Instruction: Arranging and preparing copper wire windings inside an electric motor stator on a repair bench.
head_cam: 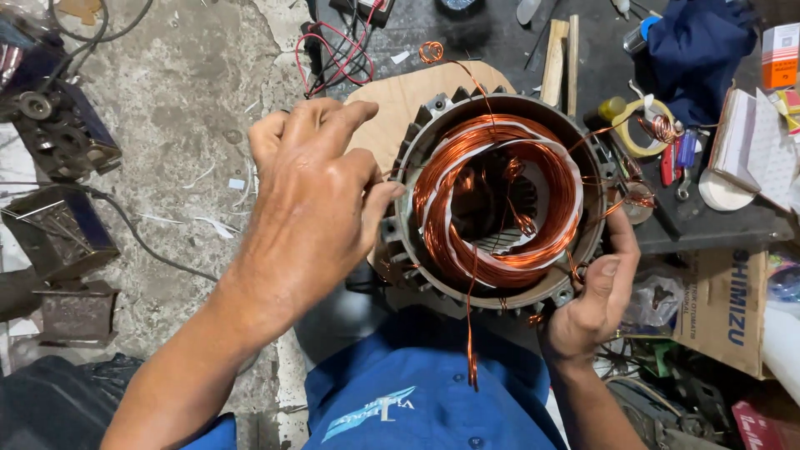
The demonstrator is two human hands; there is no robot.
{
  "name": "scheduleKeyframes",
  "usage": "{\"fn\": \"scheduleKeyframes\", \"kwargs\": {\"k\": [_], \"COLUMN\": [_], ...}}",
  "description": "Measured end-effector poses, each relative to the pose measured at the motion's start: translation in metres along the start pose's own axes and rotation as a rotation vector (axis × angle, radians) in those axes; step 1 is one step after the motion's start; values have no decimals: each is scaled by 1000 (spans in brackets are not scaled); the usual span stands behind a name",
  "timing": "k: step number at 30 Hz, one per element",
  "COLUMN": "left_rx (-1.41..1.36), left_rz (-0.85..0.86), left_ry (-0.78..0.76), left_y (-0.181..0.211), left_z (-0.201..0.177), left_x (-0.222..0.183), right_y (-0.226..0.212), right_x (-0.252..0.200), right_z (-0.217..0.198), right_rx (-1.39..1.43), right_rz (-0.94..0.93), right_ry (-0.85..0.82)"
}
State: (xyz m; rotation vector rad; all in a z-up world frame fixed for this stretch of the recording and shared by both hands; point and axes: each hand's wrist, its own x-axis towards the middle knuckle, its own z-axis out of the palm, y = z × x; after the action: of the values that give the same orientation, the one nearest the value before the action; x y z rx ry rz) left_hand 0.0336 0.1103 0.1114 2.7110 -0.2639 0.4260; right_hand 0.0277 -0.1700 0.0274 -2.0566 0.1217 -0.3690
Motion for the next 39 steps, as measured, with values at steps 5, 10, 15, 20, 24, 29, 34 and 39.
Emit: {"fn": "scheduleKeyframes", "kwargs": {"k": [5,10,15,20,24,29,34,39], "left_rx": [-289,-1042,-1860,-1707,-902,-866,-691,-310], "left_rz": [-55,-214,-322,-313,-115,-290,-361,-172], "left_ry": [-12,139,348,406,454,479,221,82], "left_y": [-4,5,13,15,3,-17,-17,-12], "left_z": [7,39,83,67,44,53,25,-15], "left_x": [3,12,14,22,26,22,17,16], "right_y": [-2,3,-3,4,1,3,9,5], "right_x": [-2,-2,-2,1,5,7,8,9], "right_z": [-4,-5,-3,0,0,1,-3,-4], "right_rx": [49,74,96,62,66,92,105,80], "right_rz": [38,-7,71,66,52,-40,5,-31], "right_ry": [-12,-39,-31,-11,-31,-17,-48,-69]}}
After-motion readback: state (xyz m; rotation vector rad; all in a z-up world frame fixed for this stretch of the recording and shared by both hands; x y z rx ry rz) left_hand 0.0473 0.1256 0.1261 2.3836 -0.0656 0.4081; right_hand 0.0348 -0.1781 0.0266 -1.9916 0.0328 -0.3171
